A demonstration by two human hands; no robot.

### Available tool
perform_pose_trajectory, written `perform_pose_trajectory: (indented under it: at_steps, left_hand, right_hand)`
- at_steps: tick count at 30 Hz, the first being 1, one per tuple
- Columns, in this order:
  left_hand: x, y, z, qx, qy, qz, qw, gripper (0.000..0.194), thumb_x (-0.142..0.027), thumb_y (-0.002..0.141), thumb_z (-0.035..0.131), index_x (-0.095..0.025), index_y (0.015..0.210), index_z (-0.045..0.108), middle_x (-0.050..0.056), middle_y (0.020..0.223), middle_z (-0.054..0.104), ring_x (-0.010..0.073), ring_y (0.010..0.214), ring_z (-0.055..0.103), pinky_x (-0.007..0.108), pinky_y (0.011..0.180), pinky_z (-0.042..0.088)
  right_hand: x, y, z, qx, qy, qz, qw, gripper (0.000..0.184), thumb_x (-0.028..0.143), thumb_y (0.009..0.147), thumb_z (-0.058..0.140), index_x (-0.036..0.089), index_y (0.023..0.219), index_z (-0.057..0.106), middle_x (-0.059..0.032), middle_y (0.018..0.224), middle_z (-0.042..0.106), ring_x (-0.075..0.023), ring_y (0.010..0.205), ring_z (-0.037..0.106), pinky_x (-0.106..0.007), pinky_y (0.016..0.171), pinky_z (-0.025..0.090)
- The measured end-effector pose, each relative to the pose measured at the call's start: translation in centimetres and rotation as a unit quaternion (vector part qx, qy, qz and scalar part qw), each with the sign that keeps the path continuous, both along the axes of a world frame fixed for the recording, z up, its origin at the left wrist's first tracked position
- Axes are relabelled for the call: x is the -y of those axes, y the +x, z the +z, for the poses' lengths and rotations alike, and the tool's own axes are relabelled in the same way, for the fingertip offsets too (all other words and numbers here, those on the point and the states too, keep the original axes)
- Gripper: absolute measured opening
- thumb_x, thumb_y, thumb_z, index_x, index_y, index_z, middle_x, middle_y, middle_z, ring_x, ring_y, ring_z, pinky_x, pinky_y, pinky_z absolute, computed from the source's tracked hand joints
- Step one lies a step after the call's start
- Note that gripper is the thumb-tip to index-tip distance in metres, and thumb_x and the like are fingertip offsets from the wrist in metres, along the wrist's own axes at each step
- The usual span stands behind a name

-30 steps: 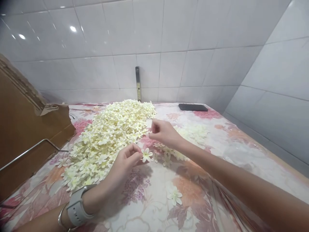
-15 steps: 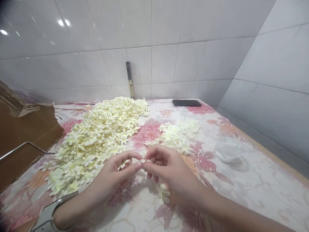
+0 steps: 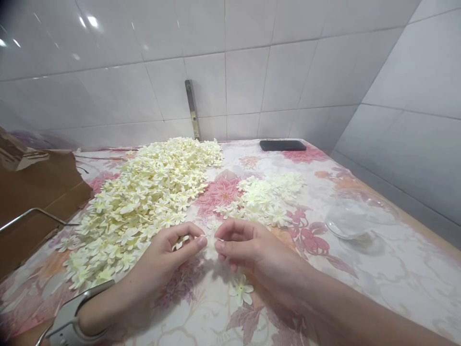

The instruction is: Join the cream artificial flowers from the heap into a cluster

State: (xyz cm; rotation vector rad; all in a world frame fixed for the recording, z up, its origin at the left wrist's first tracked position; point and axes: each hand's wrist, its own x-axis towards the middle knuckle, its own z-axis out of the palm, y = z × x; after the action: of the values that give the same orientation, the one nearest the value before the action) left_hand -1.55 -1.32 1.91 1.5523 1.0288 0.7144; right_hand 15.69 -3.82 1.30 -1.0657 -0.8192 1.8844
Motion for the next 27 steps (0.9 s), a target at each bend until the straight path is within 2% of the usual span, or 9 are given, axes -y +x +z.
perform_pose_trajectory:
  at_steps: [4, 7, 9, 12, 14, 15, 20, 23, 27]
  left_hand:
    - [0.2, 0.0, -0.1, 0.003, -0.021, -0.004, 1.000, 0.017, -0.030, 0.080, 0.060, -0.017, 0.068, 0.061, -0.003, 0.064, 0.053, 0.0101, 0.060, 0.044, 0.020, 0.057, 0.034]
    - [0.4, 0.1, 0.1, 0.082, -0.140, 0.033, 0.986, 0.020, -0.038, 0.078, 0.060, -0.019, 0.077, 0.062, -0.005, 0.061, 0.047, 0.0092, 0.053, 0.040, 0.020, 0.050, 0.032]
    - [0.4, 0.1, 0.4, 0.160, -0.211, 0.069, 0.962, 0.025, -0.039, 0.081, 0.052, -0.019, 0.087, 0.065, -0.002, 0.067, 0.050, 0.0104, 0.057, 0.044, 0.020, 0.051, 0.035]
    - [0.3, 0.3, 0.6, 0.189, -0.261, 0.095, 0.942, 0.024, -0.023, 0.080, 0.051, -0.017, 0.096, 0.068, 0.003, 0.085, 0.060, 0.0107, 0.065, 0.050, 0.020, 0.058, 0.041]
    - [0.4, 0.4, 0.6, 0.158, -0.263, 0.091, 0.947, 0.028, -0.014, 0.076, 0.056, -0.018, 0.102, 0.067, 0.003, 0.091, 0.063, 0.0095, 0.066, 0.052, 0.020, 0.061, 0.043]
    - [0.4, 0.4, 0.6, 0.145, -0.256, 0.084, 0.952, 0.031, -0.013, 0.076, 0.058, -0.019, 0.105, 0.066, 0.002, 0.092, 0.064, 0.0097, 0.068, 0.055, 0.020, 0.064, 0.044]
    - [0.7, 0.4, -0.2, 0.133, -0.155, 0.043, 0.978, 0.030, -0.016, 0.074, 0.068, -0.022, 0.102, 0.063, 0.000, 0.090, 0.065, 0.0121, 0.076, 0.062, 0.020, 0.067, 0.047]
    - [0.6, 0.2, -0.4, 0.114, -0.117, 0.044, 0.986, 0.014, -0.018, 0.073, 0.069, -0.019, 0.084, 0.062, -0.002, 0.078, 0.065, 0.0113, 0.068, 0.063, 0.018, 0.059, 0.046]
    - [0.6, 0.2, -0.3, 0.068, -0.075, 0.048, 0.994, 0.008, -0.018, 0.072, 0.070, -0.017, 0.071, 0.062, 0.000, 0.070, 0.066, 0.0129, 0.069, 0.063, 0.018, 0.058, 0.046]
  right_hand:
    - [0.1, 0.0, 0.1, 0.010, 0.001, 0.031, 0.999, 0.021, 0.025, 0.069, 0.074, 0.019, 0.076, 0.054, 0.0065, 0.057, 0.048, -0.0053, 0.049, 0.041, -0.017, 0.047, 0.032]
    - [-0.6, 1.0, 0.5, 0.173, 0.113, 0.001, 0.979, 0.015, 0.028, 0.073, 0.066, 0.020, 0.075, 0.054, 0.0045, 0.058, 0.048, -0.0083, 0.049, 0.041, -0.021, 0.047, 0.032]
    - [-1.3, 2.0, 0.8, 0.367, 0.280, -0.065, 0.885, 0.007, 0.027, 0.076, 0.059, 0.021, 0.074, 0.056, 0.0005, 0.062, 0.053, -0.0134, 0.054, 0.047, -0.027, 0.051, 0.036]
    - [-2.1, 3.0, 0.9, 0.553, 0.491, -0.154, 0.655, 0.008, 0.021, 0.078, 0.052, 0.021, 0.072, 0.058, -0.0084, 0.083, 0.062, -0.0248, 0.081, 0.055, -0.037, 0.071, 0.042]
    - [-2.0, 2.8, 0.8, 0.569, 0.536, -0.141, 0.608, 0.010, 0.021, 0.080, 0.050, 0.020, 0.074, 0.058, -0.0103, 0.087, 0.064, -0.0265, 0.089, 0.056, -0.039, 0.075, 0.043]
    - [-1.7, 2.5, 0.7, 0.564, 0.530, -0.119, 0.622, 0.011, 0.022, 0.082, 0.049, 0.020, 0.076, 0.058, -0.0096, 0.085, 0.064, -0.0252, 0.086, 0.057, -0.037, 0.073, 0.044]
    - [-0.2, 0.8, 0.4, 0.497, 0.354, 0.057, 0.790, 0.019, 0.035, 0.085, 0.051, 0.020, 0.081, 0.062, -0.0019, 0.071, 0.065, -0.0162, 0.059, 0.056, -0.025, 0.049, 0.039]
    - [0.1, 0.3, 0.1, 0.442, 0.349, 0.100, 0.820, 0.024, 0.028, 0.088, 0.045, 0.021, 0.079, 0.065, -0.0007, 0.067, 0.065, -0.0154, 0.059, 0.056, -0.024, 0.050, 0.038]
    - [0.2, 0.2, -0.2, 0.428, 0.357, 0.068, 0.828, 0.026, 0.020, 0.085, 0.042, 0.021, 0.075, 0.066, -0.0003, 0.065, 0.064, -0.0145, 0.057, 0.054, -0.024, 0.050, 0.035]
